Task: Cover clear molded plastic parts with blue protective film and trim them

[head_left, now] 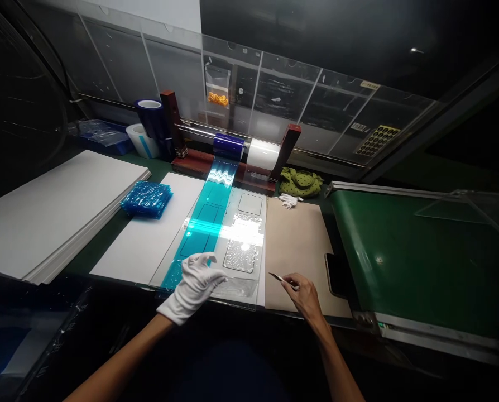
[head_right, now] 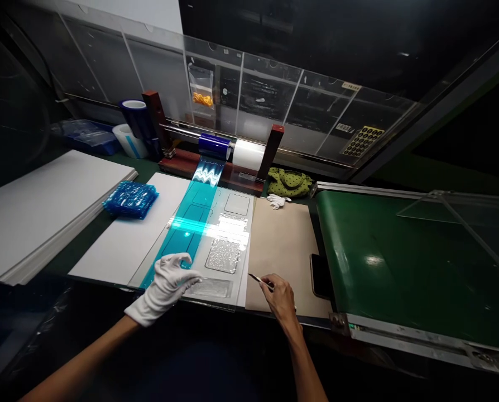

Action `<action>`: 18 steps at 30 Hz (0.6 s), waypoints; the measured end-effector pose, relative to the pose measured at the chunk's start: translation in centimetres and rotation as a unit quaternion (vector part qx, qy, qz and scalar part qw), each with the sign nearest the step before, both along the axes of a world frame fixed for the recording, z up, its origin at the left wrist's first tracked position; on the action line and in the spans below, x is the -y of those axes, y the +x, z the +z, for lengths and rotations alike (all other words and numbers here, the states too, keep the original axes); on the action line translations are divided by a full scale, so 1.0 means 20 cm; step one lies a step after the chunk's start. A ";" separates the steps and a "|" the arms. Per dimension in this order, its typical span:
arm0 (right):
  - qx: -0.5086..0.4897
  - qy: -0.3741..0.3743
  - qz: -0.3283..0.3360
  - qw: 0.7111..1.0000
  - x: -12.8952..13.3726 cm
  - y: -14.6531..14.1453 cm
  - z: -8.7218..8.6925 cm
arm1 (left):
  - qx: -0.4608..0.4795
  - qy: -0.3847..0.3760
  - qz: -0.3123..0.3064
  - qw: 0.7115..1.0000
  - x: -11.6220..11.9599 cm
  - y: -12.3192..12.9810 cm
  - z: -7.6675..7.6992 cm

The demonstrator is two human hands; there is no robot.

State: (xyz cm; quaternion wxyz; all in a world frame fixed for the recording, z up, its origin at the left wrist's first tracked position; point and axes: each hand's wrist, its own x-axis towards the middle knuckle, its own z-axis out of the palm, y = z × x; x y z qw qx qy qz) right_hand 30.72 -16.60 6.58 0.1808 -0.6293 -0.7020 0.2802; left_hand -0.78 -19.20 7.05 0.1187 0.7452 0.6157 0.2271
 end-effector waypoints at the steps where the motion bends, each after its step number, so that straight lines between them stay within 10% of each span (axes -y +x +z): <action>1: -0.009 0.004 -0.004 1.000 -0.01 -0.01 -0.01 | 0.007 0.001 -0.004 1.000 -0.03 -0.04 0.04; 9: -0.041 -0.003 0.011 0.999 -0.07 -0.16 -0.06 | 0.048 -0.035 0.023 0.998 -0.44 -0.54 0.24; 18: -0.025 -0.036 0.019 0.999 -0.10 -0.29 -0.11 | 0.082 -0.098 0.030 0.991 -0.71 -0.68 0.11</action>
